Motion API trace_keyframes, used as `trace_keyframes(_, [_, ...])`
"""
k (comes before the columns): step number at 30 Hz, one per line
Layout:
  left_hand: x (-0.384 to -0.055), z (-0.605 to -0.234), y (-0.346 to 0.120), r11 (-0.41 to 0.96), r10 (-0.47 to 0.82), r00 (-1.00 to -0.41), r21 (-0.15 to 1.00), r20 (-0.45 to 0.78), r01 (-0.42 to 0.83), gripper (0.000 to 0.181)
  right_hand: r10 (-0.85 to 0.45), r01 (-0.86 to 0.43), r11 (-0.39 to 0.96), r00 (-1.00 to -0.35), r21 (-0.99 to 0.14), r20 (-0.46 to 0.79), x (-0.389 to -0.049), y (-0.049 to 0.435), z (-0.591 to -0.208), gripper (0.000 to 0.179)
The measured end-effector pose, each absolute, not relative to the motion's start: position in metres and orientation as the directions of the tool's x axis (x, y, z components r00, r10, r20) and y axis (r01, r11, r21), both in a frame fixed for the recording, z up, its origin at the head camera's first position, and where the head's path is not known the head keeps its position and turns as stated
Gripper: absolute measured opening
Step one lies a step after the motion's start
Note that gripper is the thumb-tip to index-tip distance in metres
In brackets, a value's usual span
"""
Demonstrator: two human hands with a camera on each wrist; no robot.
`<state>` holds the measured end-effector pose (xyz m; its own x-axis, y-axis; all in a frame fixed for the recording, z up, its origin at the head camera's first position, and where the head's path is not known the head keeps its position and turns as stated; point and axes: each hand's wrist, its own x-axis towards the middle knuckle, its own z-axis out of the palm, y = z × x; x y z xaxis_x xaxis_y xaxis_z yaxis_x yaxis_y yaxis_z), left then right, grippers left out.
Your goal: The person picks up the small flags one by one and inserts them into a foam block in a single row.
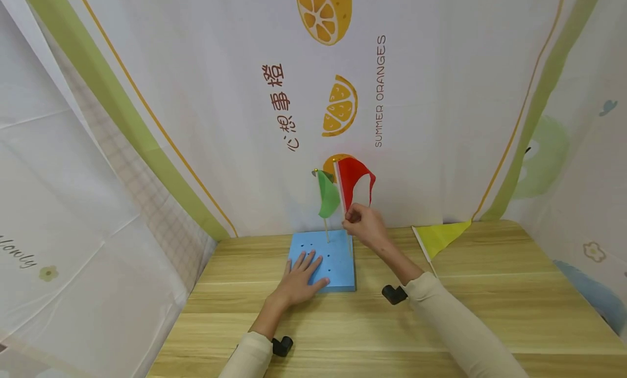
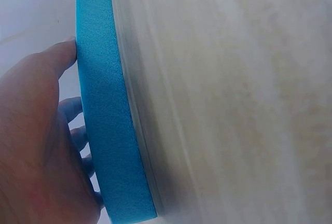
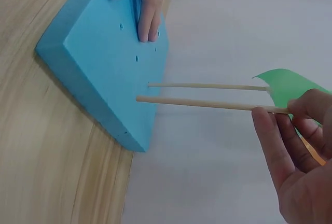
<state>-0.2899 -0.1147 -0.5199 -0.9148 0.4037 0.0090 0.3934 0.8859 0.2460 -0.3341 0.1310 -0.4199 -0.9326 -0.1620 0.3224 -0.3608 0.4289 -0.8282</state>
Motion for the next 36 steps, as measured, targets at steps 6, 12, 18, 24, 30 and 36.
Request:
trace_keyframes(6, [-0.291, -0.52, -0.115, 0.886, 0.406, -0.914, 0.244, 0.009, 0.395, 0.077, -0.17, -0.367, 0.425, -0.93, -0.828, 0.325, -0.336, 0.125, -0.419, 0.009])
trace_keyframes(12, [-0.292, -0.522, -0.115, 0.887, 0.4, -0.916, 0.249, 0.009, 0.39, 0.078, -0.179, -0.378, 0.42, -0.926, -0.825, 0.333, -0.338, 0.118, -0.419, 0.007])
trace_keyframes(18, [-0.292, -0.522, -0.115, 0.885, 0.401, -0.916, 0.255, 0.014, 0.391, 0.078, -0.181, -0.383, 0.419, -0.924, -0.823, 0.338, -0.339, 0.113, -0.419, 0.007])
trace_keyframes(24, [-0.292, -0.522, -0.115, 0.882, 0.404, -0.915, 0.262, 0.01, 0.392, 0.078, -0.179, -0.389, 0.433, -0.921, -0.813, 0.346, -0.34, 0.107, -0.419, 0.007])
trace_keyframes(30, [-0.292, -0.522, -0.115, 0.88, 0.407, -0.913, 0.265, 0.004, 0.394, 0.076, -0.178, -0.39, 0.427, -0.921, -0.816, 0.348, -0.34, 0.1, -0.419, 0.007])
trace_keyframes(36, [-0.293, -0.523, -0.115, 0.885, 0.4, -0.917, 0.262, -0.001, 0.386, 0.076, -0.179, -0.399, 0.442, -0.917, -0.803, 0.357, -0.343, 0.094, -0.422, 0.007])
